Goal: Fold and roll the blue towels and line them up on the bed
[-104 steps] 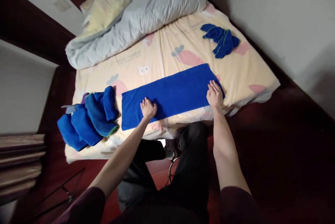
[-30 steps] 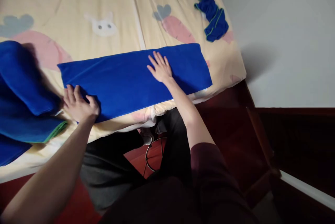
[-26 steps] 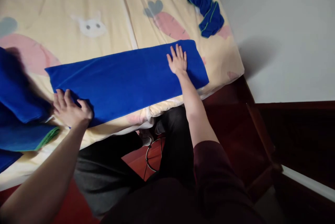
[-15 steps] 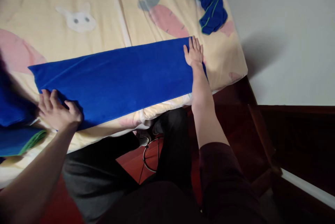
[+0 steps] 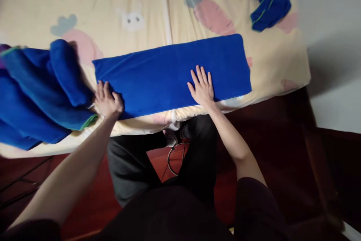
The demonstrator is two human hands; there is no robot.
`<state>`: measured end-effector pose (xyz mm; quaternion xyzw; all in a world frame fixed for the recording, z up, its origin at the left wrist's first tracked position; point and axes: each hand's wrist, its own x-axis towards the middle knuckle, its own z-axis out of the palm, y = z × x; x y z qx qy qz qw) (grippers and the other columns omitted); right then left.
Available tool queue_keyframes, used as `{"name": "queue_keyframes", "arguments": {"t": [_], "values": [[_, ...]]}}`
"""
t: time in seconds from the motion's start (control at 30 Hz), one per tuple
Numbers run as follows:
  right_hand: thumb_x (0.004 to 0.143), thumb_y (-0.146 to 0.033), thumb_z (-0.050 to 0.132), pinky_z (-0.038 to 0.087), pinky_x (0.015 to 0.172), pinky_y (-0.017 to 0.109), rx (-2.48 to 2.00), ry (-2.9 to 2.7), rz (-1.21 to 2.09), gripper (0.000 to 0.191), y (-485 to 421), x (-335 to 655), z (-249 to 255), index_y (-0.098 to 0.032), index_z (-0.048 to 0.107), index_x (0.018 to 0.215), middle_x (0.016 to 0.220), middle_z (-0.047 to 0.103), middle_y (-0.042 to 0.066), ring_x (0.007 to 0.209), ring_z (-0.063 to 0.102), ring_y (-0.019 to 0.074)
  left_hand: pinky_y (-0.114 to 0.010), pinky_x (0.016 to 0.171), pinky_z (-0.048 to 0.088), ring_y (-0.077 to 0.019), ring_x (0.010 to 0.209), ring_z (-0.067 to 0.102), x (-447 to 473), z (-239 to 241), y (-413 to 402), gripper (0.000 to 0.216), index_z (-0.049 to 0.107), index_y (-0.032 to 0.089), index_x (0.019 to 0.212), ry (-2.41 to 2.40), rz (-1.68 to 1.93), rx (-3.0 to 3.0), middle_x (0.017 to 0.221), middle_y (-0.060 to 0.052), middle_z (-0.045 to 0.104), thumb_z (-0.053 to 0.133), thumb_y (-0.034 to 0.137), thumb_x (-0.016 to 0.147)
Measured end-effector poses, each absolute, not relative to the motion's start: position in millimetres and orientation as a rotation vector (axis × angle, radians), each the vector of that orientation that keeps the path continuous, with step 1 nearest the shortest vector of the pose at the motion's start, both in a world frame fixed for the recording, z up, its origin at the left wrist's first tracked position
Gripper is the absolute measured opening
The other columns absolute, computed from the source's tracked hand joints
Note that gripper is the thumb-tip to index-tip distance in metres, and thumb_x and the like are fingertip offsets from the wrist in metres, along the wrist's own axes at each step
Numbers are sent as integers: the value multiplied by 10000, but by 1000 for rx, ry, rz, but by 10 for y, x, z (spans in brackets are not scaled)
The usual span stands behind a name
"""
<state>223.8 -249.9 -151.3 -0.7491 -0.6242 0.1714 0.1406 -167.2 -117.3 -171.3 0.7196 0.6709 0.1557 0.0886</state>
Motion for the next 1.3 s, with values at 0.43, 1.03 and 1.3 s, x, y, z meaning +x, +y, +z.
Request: {"name": "queue_keyframes", "arguments": {"t": [0.43, 1.03, 1.3], "values": [[1096, -418, 384, 177, 1371, 698, -2199, -1784, 295, 678, -2466, 2268, -1596, -201, 378, 1738, 1831, 277, 130, 1724, 200, 350, -591, 1403, -25, -301, 1739, -19, 224, -1859, -1030, 653, 420, 220, 1710, 1077, 405, 2507, 1866, -61, 123, 316, 514, 1135], [1090, -436, 375, 243, 1352, 698, -2247, -1784, 229, 679, -2487, 2234, -1585, -277, 359, 1749, 1834, 278, 108, 1717, 227, 357, -607, 1391, -70, -311, 1741, 68, -1395, -1792, 300, 761, 423, 217, 1717, 1501, 333, 2275, 1836, -92, 238, 414, 642, 1086], [1122, -459, 370, 202, 1370, 687, -2309, -1854, 320, 662, -2107, 2627, -1492, -224, 367, 1742, 1847, 233, 115, 1729, 185, 344, -563, 1417, -2, -336, 1734, 109, -1735, -1552, -277, 819, 448, 165, 1696, 1403, 301, 2344, 1836, -81, 254, 482, 660, 1043]]}}
